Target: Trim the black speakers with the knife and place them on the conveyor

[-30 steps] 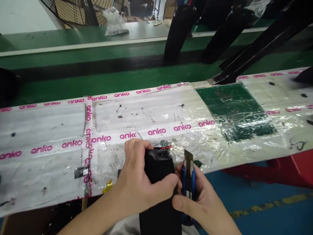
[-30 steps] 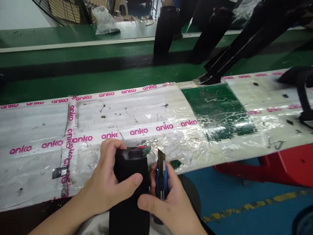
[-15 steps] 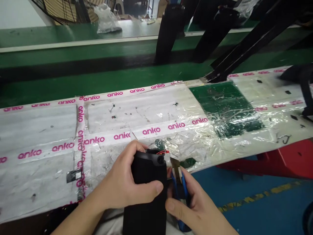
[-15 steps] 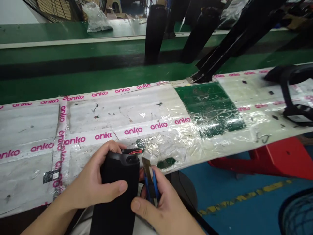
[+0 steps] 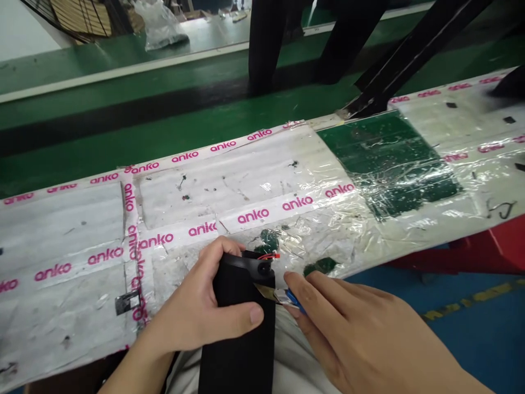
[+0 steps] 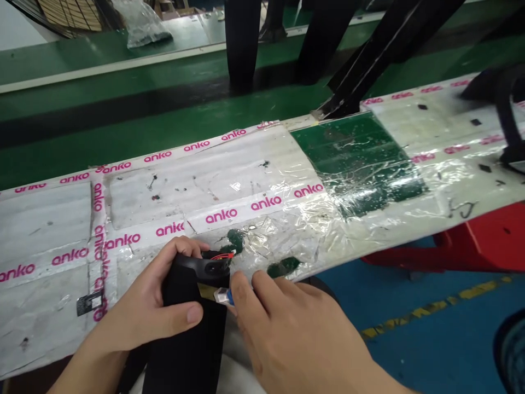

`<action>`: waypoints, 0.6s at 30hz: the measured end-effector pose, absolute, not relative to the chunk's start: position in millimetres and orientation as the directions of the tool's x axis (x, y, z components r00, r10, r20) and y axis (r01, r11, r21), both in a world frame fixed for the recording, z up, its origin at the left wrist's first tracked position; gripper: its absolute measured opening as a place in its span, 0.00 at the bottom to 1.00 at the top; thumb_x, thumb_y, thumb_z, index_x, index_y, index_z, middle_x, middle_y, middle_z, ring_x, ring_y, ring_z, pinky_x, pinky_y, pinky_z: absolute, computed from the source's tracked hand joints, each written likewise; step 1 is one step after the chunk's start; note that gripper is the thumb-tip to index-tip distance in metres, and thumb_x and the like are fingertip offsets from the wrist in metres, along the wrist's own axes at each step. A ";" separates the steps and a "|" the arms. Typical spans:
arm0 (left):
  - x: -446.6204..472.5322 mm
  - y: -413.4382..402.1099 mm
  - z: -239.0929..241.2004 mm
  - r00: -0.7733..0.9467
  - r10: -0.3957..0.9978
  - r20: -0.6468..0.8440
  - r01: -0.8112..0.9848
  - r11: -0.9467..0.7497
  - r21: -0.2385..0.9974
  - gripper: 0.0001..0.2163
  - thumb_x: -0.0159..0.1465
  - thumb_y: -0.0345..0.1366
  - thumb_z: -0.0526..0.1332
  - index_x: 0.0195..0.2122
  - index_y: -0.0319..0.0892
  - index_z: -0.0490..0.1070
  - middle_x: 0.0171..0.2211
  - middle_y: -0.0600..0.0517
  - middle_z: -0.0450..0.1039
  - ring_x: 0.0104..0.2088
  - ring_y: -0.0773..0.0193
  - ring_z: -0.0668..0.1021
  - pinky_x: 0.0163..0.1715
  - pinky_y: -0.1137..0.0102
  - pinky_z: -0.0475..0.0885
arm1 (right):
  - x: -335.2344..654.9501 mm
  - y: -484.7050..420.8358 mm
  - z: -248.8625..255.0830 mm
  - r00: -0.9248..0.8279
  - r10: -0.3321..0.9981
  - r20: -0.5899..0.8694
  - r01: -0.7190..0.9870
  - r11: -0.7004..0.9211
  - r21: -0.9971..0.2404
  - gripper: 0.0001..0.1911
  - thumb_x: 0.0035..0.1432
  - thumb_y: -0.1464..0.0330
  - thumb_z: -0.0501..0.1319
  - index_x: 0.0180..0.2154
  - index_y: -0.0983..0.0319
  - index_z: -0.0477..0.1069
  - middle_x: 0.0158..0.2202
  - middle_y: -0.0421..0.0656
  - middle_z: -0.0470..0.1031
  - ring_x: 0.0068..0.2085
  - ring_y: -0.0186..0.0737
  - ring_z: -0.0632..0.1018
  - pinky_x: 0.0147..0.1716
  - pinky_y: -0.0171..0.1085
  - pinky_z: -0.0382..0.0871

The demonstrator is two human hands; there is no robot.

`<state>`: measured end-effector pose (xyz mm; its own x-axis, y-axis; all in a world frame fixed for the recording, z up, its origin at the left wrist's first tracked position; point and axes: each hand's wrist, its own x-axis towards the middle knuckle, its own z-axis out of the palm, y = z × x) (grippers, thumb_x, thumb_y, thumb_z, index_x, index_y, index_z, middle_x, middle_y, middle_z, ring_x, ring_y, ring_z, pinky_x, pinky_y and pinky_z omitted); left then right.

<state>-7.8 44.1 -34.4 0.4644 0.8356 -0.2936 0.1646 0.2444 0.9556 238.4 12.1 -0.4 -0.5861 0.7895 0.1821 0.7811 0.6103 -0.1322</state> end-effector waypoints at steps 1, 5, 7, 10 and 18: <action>-8.3 44.8 -34.8 0.465 0.835 -0.294 0.161 0.247 0.956 0.24 0.60 0.46 0.76 0.50 0.52 0.64 0.54 0.52 0.65 0.59 0.49 0.68 0.55 0.61 0.67 | 239.3 12.1 -0.2 -0.590 0.788 0.175 0.780 0.612 -0.127 0.17 0.69 0.77 0.47 0.55 0.66 0.65 0.33 0.44 0.80 0.25 0.44 0.81 0.16 0.42 0.67; -9.7 47.4 -33.8 0.469 0.833 -0.294 0.152 0.252 0.956 0.24 0.59 0.46 0.77 0.49 0.52 0.65 0.54 0.52 0.65 0.58 0.51 0.68 0.50 0.65 0.69 | 243.0 13.0 0.1 -0.596 0.792 0.128 0.781 0.610 -0.137 0.20 0.63 0.78 0.49 0.55 0.66 0.66 0.33 0.44 0.81 0.26 0.44 0.82 0.16 0.43 0.69; -9.5 48.1 -33.1 0.471 0.833 -0.292 0.137 0.258 0.956 0.24 0.59 0.45 0.77 0.48 0.52 0.65 0.54 0.53 0.66 0.57 0.52 0.69 0.49 0.66 0.70 | 244.1 14.4 0.5 -0.605 0.787 0.122 0.773 0.617 -0.149 0.20 0.62 0.79 0.50 0.54 0.66 0.67 0.33 0.43 0.80 0.25 0.44 0.81 0.16 0.43 0.69; -8.9 48.2 -33.2 0.477 0.829 -0.293 0.116 0.272 0.955 0.24 0.59 0.44 0.77 0.49 0.52 0.65 0.54 0.53 0.65 0.55 0.53 0.70 0.48 0.67 0.71 | 244.5 15.9 -0.1 -0.627 0.771 0.112 0.755 0.637 -0.154 0.22 0.60 0.79 0.50 0.54 0.66 0.68 0.33 0.43 0.81 0.26 0.44 0.82 0.17 0.44 0.69; -9.2 49.1 -37.0 0.470 0.836 -0.284 0.128 0.254 0.959 0.25 0.58 0.45 0.77 0.49 0.54 0.65 0.53 0.53 0.65 0.59 0.51 0.68 0.50 0.65 0.70 | 244.7 14.8 -2.6 -0.627 0.766 0.142 0.754 0.642 -0.135 0.25 0.52 0.79 0.53 0.52 0.65 0.70 0.33 0.42 0.82 0.25 0.44 0.82 0.17 0.44 0.67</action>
<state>-9.2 49.1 -37.0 0.4699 0.8358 -0.2840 0.1278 0.2539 0.9588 244.7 14.8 -2.6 -0.6270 0.7660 0.1419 0.7543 0.6424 -0.1351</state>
